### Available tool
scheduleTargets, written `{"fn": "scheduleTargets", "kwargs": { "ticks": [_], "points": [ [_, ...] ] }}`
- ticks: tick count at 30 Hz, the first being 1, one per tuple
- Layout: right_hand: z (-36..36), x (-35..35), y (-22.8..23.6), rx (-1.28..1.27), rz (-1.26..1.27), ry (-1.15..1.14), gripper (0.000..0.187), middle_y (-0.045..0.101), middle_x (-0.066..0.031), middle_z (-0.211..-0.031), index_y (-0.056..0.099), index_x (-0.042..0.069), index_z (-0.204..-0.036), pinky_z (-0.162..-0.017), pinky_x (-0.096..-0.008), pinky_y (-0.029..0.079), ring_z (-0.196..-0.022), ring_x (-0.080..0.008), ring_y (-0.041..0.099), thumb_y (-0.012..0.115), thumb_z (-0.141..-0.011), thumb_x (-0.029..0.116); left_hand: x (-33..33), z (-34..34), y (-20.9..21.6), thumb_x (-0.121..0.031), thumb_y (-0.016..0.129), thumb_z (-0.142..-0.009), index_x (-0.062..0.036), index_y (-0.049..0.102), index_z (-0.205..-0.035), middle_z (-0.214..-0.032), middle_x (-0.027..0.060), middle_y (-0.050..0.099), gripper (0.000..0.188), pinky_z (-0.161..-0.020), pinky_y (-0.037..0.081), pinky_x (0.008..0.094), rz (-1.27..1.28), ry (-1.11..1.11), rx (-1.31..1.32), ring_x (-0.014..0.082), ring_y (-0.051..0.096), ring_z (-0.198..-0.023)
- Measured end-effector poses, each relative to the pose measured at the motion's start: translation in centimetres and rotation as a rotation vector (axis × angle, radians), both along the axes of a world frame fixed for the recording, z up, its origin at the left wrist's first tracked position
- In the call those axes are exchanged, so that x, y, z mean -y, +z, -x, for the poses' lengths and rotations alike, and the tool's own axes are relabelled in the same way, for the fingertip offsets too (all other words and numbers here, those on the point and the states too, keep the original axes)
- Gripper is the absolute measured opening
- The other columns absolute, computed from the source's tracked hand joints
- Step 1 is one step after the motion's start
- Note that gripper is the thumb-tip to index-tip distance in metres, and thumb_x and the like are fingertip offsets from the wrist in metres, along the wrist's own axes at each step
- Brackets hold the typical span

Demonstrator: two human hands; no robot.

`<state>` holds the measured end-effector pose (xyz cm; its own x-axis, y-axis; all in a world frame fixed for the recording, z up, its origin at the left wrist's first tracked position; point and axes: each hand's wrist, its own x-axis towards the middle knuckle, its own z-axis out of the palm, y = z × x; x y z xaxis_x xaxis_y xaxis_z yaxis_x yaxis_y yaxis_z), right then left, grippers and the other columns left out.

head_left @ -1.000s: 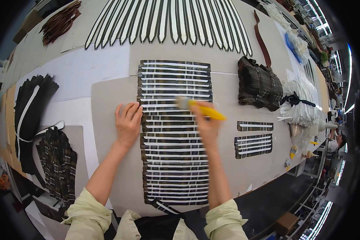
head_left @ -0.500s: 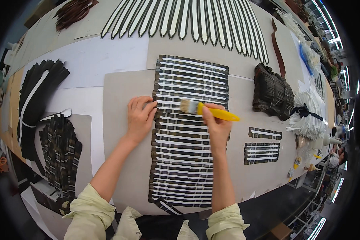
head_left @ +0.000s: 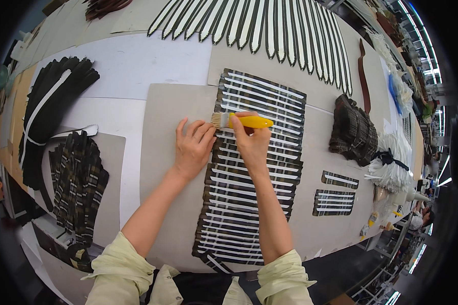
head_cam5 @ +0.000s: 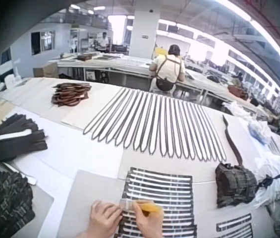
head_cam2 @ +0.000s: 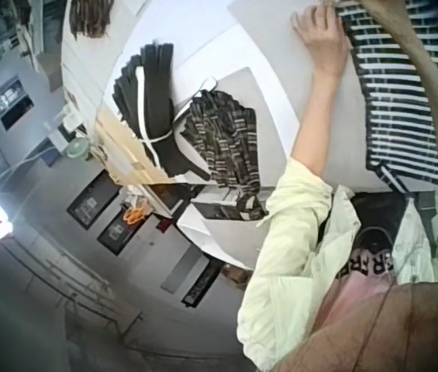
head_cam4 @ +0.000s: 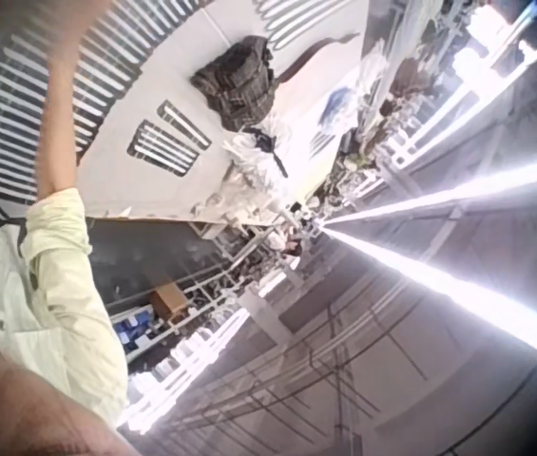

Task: The person assembles small rectangular craft components by applying adhesive from a bottle and pressing white strips onto them. They then use a yellow brush to smooth the strips and apply a coating to a larger grid-like assembly on the table.

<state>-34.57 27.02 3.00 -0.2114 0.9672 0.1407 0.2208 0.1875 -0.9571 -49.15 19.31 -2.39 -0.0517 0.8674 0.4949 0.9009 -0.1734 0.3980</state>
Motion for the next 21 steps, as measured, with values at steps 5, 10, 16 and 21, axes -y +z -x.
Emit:
{"fn": "scheduleTargets", "kwargs": {
  "ticks": [5,10,16,21],
  "points": [
    [-0.1,-0.4,0.7,0.006,-0.012,-0.038,0.011,0.068,-0.0009,-0.072,0.07,0.0,-0.096,-0.056,-0.0217,0.042,-0.062,-0.0042,0.053,0.072,-0.09,0.009,0.2,0.3,-0.2,-0.009,0.071,-0.085,-0.0062,0.067,-0.099,-0.113,0.0032,0.066,0.016,-0.111,0.03,0.0533,0.0,0.015,0.011,0.0226,0.059,-0.114],
    [1.3,-0.5,-0.6,0.064,-0.033,-0.041,0.01,0.068,-0.0035,-0.073,0.07,0.0,-0.095,-0.056,-0.0233,0.043,-0.061,-0.0063,0.055,0.072,-0.09,0.008,0.0,0.2,-0.3,-0.009,0.071,-0.084,-0.0061,0.066,-0.097,-0.112,0.0041,0.064,0.014,-0.111,0.031,0.0529,-0.011,0.0,-0.004,0.0226,0.058,-0.114],
    [1.6,0.7,-0.3,0.002,-0.036,0.008,0.011,0.065,-0.0024,-0.068,0.069,-0.001,-0.093,-0.055,-0.0224,0.043,-0.058,-0.0058,0.053,0.072,-0.09,0.009,0.0,0.1,-0.2,-0.008,0.072,-0.083,-0.0059,0.065,-0.095,-0.101,0.0053,0.06,0.014,-0.109,0.033,0.0513,-0.004,0.002,0.038,0.0242,0.057,-0.106],
    [-1.4,0.8,0.9,0.051,0.019,-0.159,0.008,0.065,-0.0018,-0.069,0.069,-0.002,-0.092,-0.056,-0.0192,0.041,-0.061,-0.0033,0.052,0.072,-0.09,0.006,0.1,0.4,-0.6,-0.008,0.072,-0.083,-0.007,0.063,-0.094,-0.099,0.0052,0.059,0.015,-0.107,0.035,0.0502,-0.006,0.02,0.02,0.0244,0.057,-0.102]
  ]
}}
